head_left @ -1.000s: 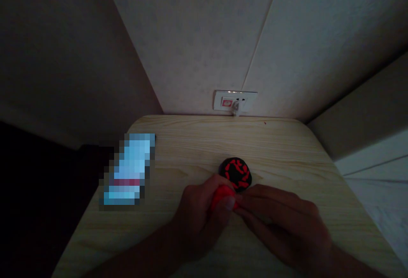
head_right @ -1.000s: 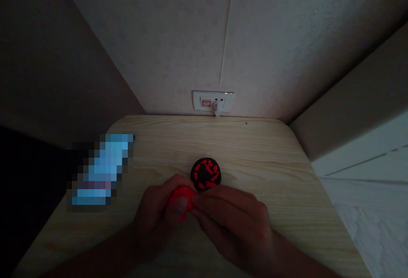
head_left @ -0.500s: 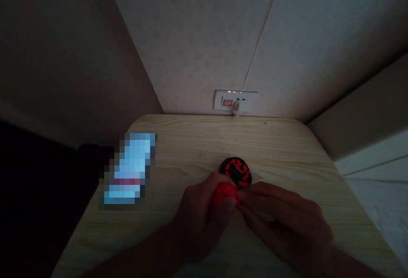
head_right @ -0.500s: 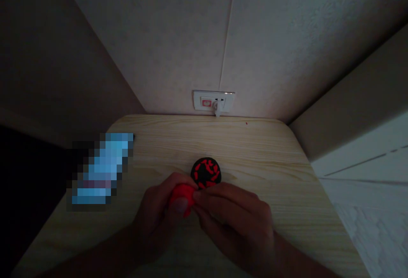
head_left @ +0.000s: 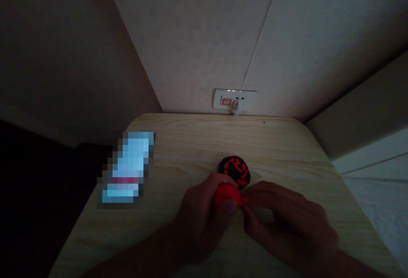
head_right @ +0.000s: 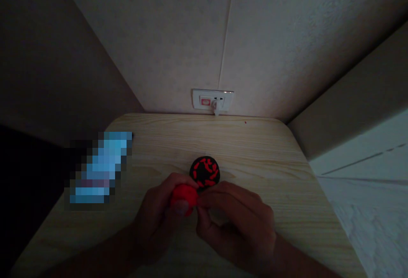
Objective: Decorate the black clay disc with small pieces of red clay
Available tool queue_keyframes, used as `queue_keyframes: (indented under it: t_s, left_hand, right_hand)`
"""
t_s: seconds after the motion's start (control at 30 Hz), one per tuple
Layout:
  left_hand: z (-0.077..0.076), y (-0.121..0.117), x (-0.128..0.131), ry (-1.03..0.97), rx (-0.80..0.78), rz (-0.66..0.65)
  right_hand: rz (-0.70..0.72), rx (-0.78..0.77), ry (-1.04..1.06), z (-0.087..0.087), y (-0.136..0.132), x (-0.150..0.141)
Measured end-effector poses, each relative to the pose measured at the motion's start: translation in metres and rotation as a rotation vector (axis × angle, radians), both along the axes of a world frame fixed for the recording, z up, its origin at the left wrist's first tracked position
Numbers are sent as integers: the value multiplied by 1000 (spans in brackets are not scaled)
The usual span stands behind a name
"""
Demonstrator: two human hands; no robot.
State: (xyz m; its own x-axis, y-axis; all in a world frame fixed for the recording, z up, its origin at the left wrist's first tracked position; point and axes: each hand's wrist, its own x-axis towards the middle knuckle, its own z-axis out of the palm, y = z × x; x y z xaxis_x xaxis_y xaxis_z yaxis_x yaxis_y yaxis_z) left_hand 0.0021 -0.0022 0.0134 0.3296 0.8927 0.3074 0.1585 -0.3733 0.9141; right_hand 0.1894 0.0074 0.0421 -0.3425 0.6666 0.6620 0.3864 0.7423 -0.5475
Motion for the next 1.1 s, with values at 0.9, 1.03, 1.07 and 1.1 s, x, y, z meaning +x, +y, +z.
queue_keyframes:
  t_s: [0.9,1.03,1.07,1.1]
  left_hand:
    - [3,4,0,-176,-58,-79]
    - [6,6,1,-178,-115,-100]
    - [7,6,1,-176,-112,-93]
    - [7,7,0,-175,-110,-78]
  right_hand:
    - [129,-206,116,-15,1,8]
    - [97,-224,109,-14,0,9]
    - [87,-225,111,-14,1,9]
    - [76,-220,117,-13,1,9]
